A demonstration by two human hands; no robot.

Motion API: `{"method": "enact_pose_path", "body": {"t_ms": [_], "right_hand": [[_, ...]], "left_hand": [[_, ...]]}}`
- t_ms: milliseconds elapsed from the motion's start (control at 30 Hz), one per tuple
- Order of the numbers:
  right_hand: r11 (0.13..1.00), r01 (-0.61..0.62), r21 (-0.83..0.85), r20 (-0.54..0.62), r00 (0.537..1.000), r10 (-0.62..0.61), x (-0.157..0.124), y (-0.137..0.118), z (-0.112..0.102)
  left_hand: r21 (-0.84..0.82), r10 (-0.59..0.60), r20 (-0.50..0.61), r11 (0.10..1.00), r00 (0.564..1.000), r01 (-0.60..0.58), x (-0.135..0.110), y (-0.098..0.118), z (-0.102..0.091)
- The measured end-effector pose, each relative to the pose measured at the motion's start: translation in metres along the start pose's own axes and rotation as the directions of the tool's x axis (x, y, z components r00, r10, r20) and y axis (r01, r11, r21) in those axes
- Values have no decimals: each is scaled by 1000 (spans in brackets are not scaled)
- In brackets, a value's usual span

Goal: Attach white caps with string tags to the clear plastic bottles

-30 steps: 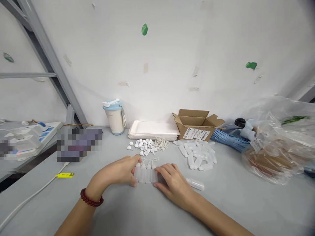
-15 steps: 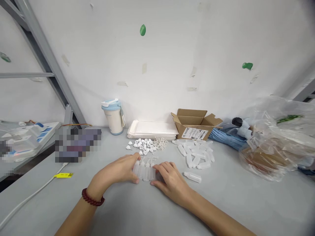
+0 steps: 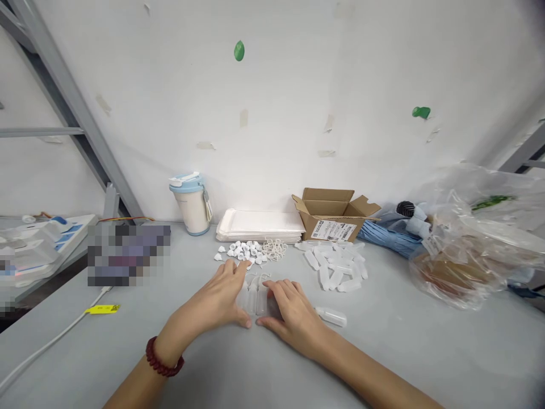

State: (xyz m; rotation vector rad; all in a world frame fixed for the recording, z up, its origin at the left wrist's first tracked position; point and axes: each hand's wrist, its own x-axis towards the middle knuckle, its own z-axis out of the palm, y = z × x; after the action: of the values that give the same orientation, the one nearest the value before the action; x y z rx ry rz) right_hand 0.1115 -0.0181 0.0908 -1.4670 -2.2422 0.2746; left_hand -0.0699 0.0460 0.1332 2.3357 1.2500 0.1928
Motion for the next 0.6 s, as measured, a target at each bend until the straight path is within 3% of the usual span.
{"method": "enact_pose_path", "body": {"t_ms": [233, 367, 433, 500, 600], "right_hand": [[1000, 19, -10, 31, 999, -19, -1, 2, -2], [993, 119, 14, 65, 991, -120, -3, 14, -29], [998, 56, 21, 102, 993, -58, -7, 23, -51], [995, -101, -10, 126, 987, 101, -12, 32, -72], [941, -324, -100, 191, 922, 338, -20, 42, -92]], "left_hand": [[44, 51, -42, 998, 998, -49, 3, -2, 5], [3, 79, -35, 997, 996, -79, 3, -6, 3], [-25, 108, -55, 994, 993, -109, 4, -7, 3], [-48, 124, -99, 990, 987, -130, 7, -6, 4], [-59, 120, -225, 989, 967, -137, 15, -4, 11]]}}
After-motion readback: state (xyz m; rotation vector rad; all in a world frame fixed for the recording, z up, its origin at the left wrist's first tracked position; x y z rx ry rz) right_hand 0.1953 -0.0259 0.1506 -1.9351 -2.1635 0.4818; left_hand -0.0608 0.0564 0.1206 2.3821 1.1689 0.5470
